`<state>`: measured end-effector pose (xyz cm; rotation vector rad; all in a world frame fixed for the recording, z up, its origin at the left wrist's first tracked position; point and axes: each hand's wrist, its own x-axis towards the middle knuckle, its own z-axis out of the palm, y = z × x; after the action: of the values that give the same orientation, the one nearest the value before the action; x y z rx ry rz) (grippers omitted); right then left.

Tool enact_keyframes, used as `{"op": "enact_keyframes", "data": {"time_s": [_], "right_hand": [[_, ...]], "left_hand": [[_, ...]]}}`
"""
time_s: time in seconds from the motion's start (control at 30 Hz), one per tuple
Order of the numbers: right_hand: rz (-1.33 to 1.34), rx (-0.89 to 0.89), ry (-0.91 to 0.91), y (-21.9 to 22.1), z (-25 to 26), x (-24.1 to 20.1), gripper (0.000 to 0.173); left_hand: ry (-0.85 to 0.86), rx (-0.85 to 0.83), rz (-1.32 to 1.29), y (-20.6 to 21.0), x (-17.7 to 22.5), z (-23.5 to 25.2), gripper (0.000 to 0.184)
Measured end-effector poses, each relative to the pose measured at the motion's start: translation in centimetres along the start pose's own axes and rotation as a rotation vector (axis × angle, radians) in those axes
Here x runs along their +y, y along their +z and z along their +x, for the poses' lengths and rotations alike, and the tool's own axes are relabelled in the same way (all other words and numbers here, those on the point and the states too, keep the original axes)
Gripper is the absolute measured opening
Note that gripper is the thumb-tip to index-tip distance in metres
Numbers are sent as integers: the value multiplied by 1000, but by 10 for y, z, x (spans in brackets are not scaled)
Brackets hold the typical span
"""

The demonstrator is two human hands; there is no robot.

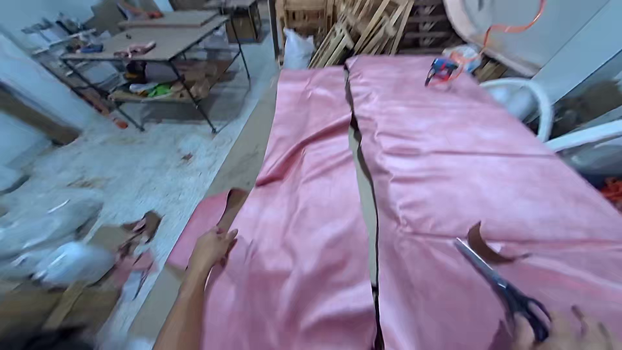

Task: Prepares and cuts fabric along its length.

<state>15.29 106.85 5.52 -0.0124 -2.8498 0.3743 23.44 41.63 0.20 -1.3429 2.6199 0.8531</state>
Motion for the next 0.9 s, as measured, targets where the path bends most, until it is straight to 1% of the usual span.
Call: {"op": "enact_keyframes", "data": {"time_s": [0.03, 0.07, 0.1, 0.13, 0.17, 0.2, 0.23, 0.3, 0.33, 0.37, 0.4, 0.43, 0.5, 0.53, 0.6, 0.7, 0.77, 0.83, 0.9], "right_hand": [[6, 100, -38, -3, -14, -12, 43], [59, 138, -89, -8, -27, -34, 35], [137, 71, -146, -13, -42, -62, 31], [232, -43, -202, -8, -59, -90, 31], [309, -192, -246, 5, -77, -115, 33], [321, -346, -272, 25, -95, -133, 37], [272, -469, -278, 47, -110, -147, 43], [68, -604, -226, 80, -125, -163, 64], [-7, -617, -189, 89, -125, -166, 72], [-37, -618, -160, 94, -123, -166, 76], [-28, -621, -135, 94, -121, -165, 75], [3, -633, -110, 92, -119, -163, 67], [86, -662, -44, 89, -117, -152, 45], [120, -664, -12, 91, -119, -146, 40], [176, -624, 31, 97, -123, -141, 34], [212, -432, 129, 100, -129, -141, 24], [142, -347, 224, 100, -134, -150, 25], [28, -358, 292, 102, -137, -160, 31], [30, -389, 315, 97, -140, -164, 38]], "left_hand": [[-32, 31, 7, 0, -17, -37, 54], [-65, 66, 9, 1, -32, -71, 52], [-106, 81, 9, 4, -48, -103, 53], [-135, 83, -2, 10, -67, -126, 53], [-152, 79, -25, 16, -87, -142, 51], [-156, 65, -45, 24, -109, -151, 51], [-149, 49, -59, 32, -125, -153, 53], [-129, 62, -69, 40, -138, -154, 55], [-113, 103, -67, 41, -137, -154, 54], [-92, 165, -71, 41, -134, -155, 51], [-61, 227, -67, 42, -132, -160, 49], [-30, 264, -52, 44, -132, -165, 45], [32, 276, -16, 55, -128, -170, 36], [37, 268, -17, 62, -127, -172, 36], [10, 276, -7, 68, -128, -173, 42], [-83, 220, 24, 59, -122, -172, 53], [-96, 158, 77, 51, -118, -166, 53], [-23, 127, 111, 46, -121, -159, 47], [81, 108, 141, 44, -127, -156, 40]]}}
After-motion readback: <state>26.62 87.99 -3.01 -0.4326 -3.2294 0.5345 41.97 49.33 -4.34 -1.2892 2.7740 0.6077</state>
